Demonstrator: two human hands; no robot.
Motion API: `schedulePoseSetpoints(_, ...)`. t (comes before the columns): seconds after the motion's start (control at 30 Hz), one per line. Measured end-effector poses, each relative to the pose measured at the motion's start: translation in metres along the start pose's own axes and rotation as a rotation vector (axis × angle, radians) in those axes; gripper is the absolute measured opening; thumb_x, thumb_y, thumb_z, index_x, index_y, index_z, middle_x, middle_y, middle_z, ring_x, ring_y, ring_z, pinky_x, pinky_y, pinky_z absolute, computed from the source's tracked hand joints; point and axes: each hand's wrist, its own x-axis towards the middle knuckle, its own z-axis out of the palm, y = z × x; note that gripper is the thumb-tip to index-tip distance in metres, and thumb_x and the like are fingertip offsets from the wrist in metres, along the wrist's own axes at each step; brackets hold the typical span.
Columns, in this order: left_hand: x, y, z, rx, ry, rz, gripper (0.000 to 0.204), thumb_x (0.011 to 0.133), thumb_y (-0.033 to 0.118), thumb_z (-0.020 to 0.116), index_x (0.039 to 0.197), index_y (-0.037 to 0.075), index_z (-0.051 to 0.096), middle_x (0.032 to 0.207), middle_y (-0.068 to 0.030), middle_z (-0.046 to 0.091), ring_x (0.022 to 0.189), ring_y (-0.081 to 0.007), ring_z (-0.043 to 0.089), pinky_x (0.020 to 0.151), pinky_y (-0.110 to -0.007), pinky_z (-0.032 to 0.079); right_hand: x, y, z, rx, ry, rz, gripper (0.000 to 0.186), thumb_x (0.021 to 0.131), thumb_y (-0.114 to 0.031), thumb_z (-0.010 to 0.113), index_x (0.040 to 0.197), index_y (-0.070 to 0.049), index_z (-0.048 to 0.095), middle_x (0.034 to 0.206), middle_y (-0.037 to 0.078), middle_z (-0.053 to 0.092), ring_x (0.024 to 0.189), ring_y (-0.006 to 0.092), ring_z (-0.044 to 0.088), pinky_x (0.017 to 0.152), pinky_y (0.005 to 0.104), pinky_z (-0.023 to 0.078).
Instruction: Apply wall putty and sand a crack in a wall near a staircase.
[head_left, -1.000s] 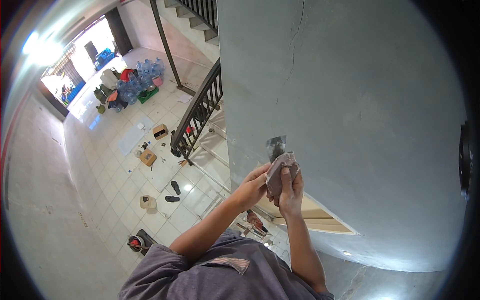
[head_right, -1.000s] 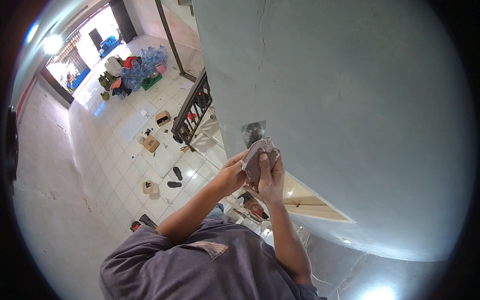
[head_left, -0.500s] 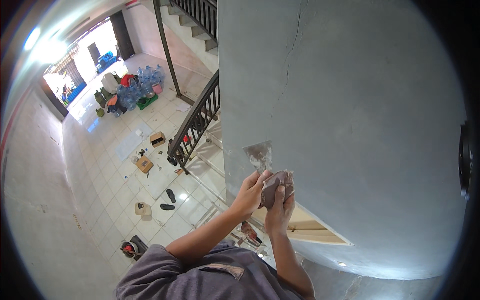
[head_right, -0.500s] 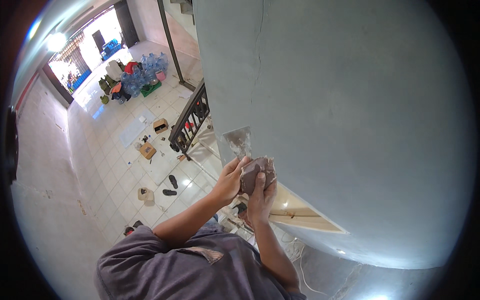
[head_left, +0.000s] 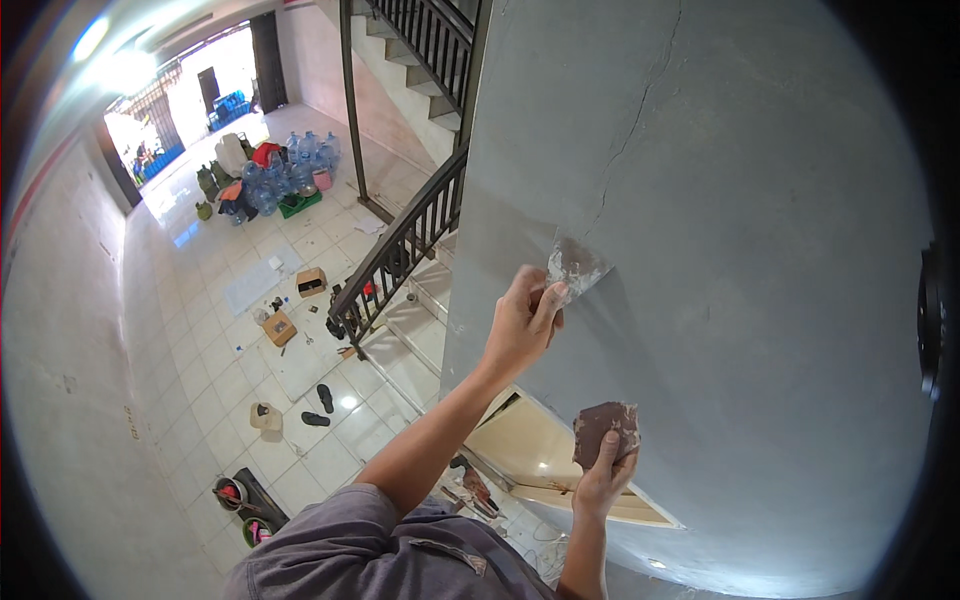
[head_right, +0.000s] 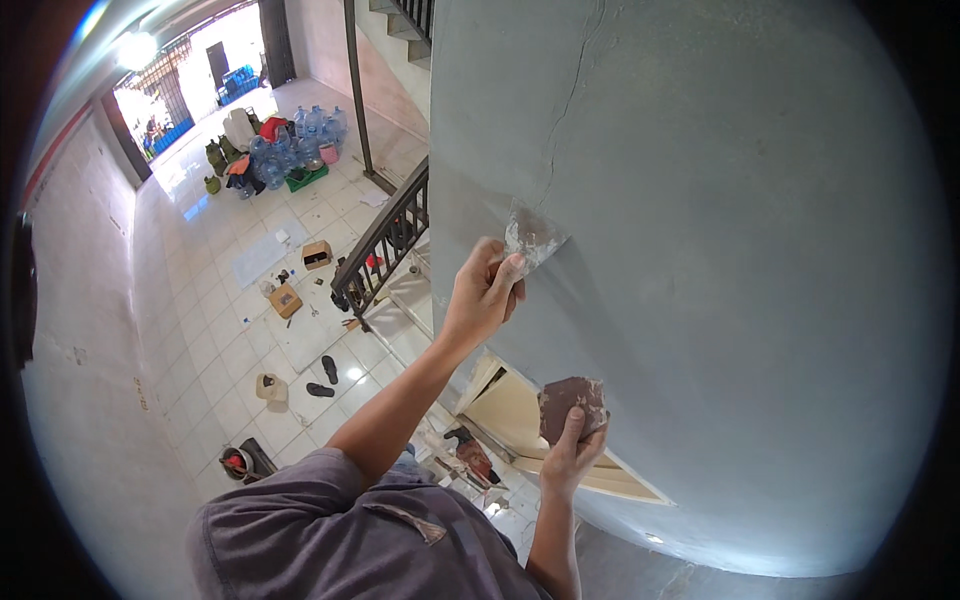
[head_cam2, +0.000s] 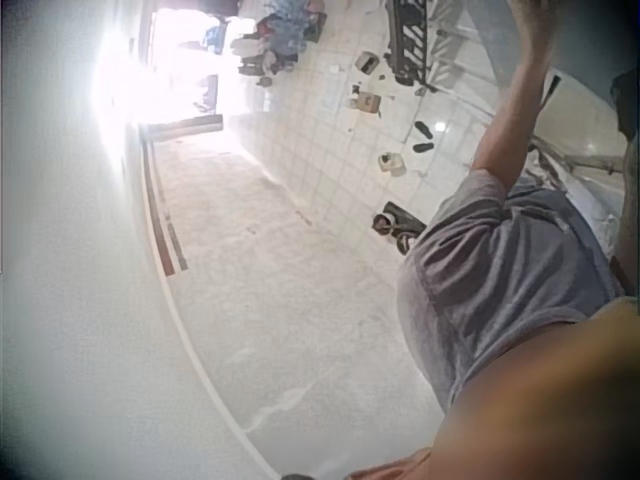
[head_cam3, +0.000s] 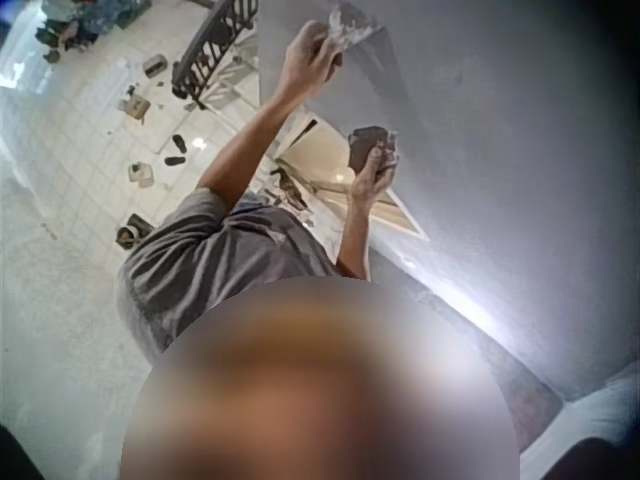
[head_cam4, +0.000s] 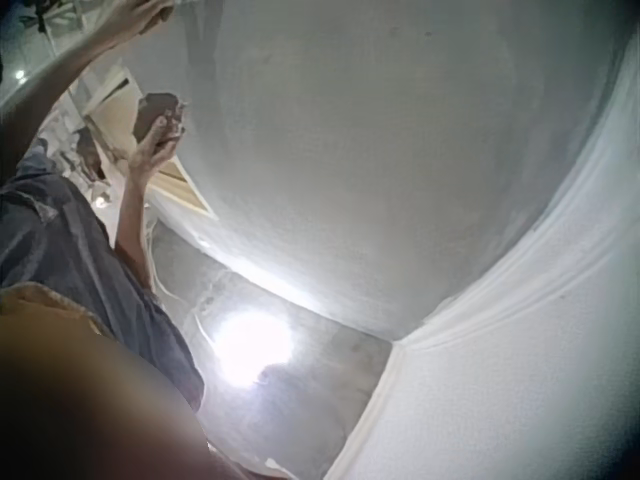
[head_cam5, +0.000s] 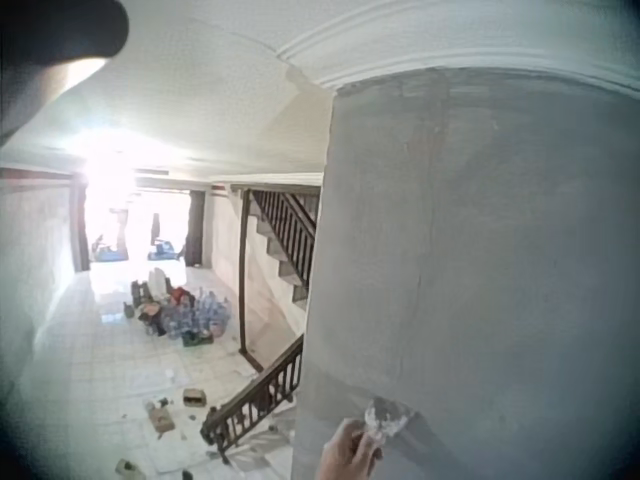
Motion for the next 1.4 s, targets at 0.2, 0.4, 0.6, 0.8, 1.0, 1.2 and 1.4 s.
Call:
schedulePoseSetpoints(0.2, 0.024, 0.015, 0.010, 0.066, 0.107, 0.401, 0.054, 0.104, 0.005, 0.057, 0.155, 0.014, 0.043, 0.076, -0.0080, 0.064, 0.054, -0.0105, 0.051, 0.051, -0.028, 0.047, -0.001, -0.004, -0.022, -0.063, 0.003, 0.051, 0.041, 0.102, -0.039, 0.066, 0.118, -0.001, 0.061, 0.107, 0.006, 0.066, 0.095, 0.0136, 0.061, 0.084, 0.0293, 0.050)
schedulePoseSetpoints(0.4, -0.005, 0.001, 0.017, 0.374, 0.062, 0.486, 0.064, 0.101, 0.002, 0.058, 0.160, 0.017, 0.036, 0.082, -0.0194, 0.068, 0.062, -0.0274, 0.064, 0.065, -0.036, 0.055, 0.001, -0.007, -0.033, -0.111, 0.082, 0.025, 0.042, 0.101, -0.041, 0.067, 0.116, -0.002, 0.061, 0.104, 0.005, 0.066, 0.093, 0.0134, 0.060, 0.083, 0.0288, 0.050)
schedulePoseSetpoints(0.6, -0.007, 0.000, 0.024, 0.441, 0.118, 0.563, 0.067, 0.101, 0.014, 0.064, 0.161, 0.016, 0.033, 0.085, -0.0201, 0.071, 0.059, -0.0320, 0.063, 0.064, -0.040, 0.055, 0.003, -0.011, -0.033, -0.102, 0.043, 0.045, 0.041, 0.101, -0.041, 0.068, 0.114, -0.002, 0.060, 0.103, 0.006, 0.066, 0.089, 0.0124, 0.061, 0.079, 0.0282, 0.051)
schedulePoseSetpoints(0.8, -0.008, -0.002, 0.036, 0.480, 0.116, 0.498, 0.072, 0.100, 0.020, 0.066, 0.162, 0.016, 0.030, 0.080, -0.0162, 0.069, 0.059, -0.0289, 0.063, 0.059, -0.040, 0.054, 0.003, -0.008, -0.036, -0.131, -0.031, 0.076, 0.038, 0.101, -0.037, 0.067, 0.109, -0.001, 0.057, 0.098, 0.008, 0.065, 0.076, 0.0123, 0.062, 0.055, 0.0260, 0.053)
schedulePoseSetpoints(1.0, 0.025, 0.025, 0.034, 0.471, 0.181, 0.659, 0.074, 0.099, 0.016, 0.068, 0.162, 0.014, 0.031, 0.078, -0.0146, 0.069, 0.060, -0.0270, 0.065, 0.055, -0.039, 0.053, -0.001, -0.018, -0.036, -0.108, -0.045, 0.147, 0.039, 0.101, -0.035, 0.066, 0.111, 0.000, 0.052, 0.094, 0.011, 0.065, 0.064, 0.0173, 0.067, 0.046, 0.0305, 0.056)
schedulePoseSetpoints(1.2, 0.003, -0.016, 0.038, 0.469, 0.147, 0.594, 0.070, 0.098, 0.011, 0.069, 0.160, 0.010, 0.036, 0.089, -0.0185, 0.071, 0.065, -0.0234, 0.067, 0.061, -0.034, 0.053, 0.002, -0.009, -0.049, -0.100, 0.009, 0.177, 0.037, 0.102, -0.033, 0.065, 0.112, -0.001, 0.051, 0.092, 0.011, 0.066, 0.062, 0.0179, 0.067, 0.046, 0.0304, 0.057)
schedulePoseSetpoints(1.4, -0.005, -0.024, 0.042, 0.456, 0.131, 0.471, 0.066, 0.097, 0.006, 0.070, 0.157, 0.007, 0.042, 0.110, -0.0241, 0.074, 0.077, -0.0212, 0.073, 0.070, -0.031, 0.056, -0.001, -0.005, -0.058, -0.138, 0.007, 0.174, 0.037, 0.102, -0.033, 0.066, 0.119, -0.002, 0.054, 0.096, 0.009, 0.066, 0.064, 0.0170, 0.066, 0.042, 0.0307, 0.054)
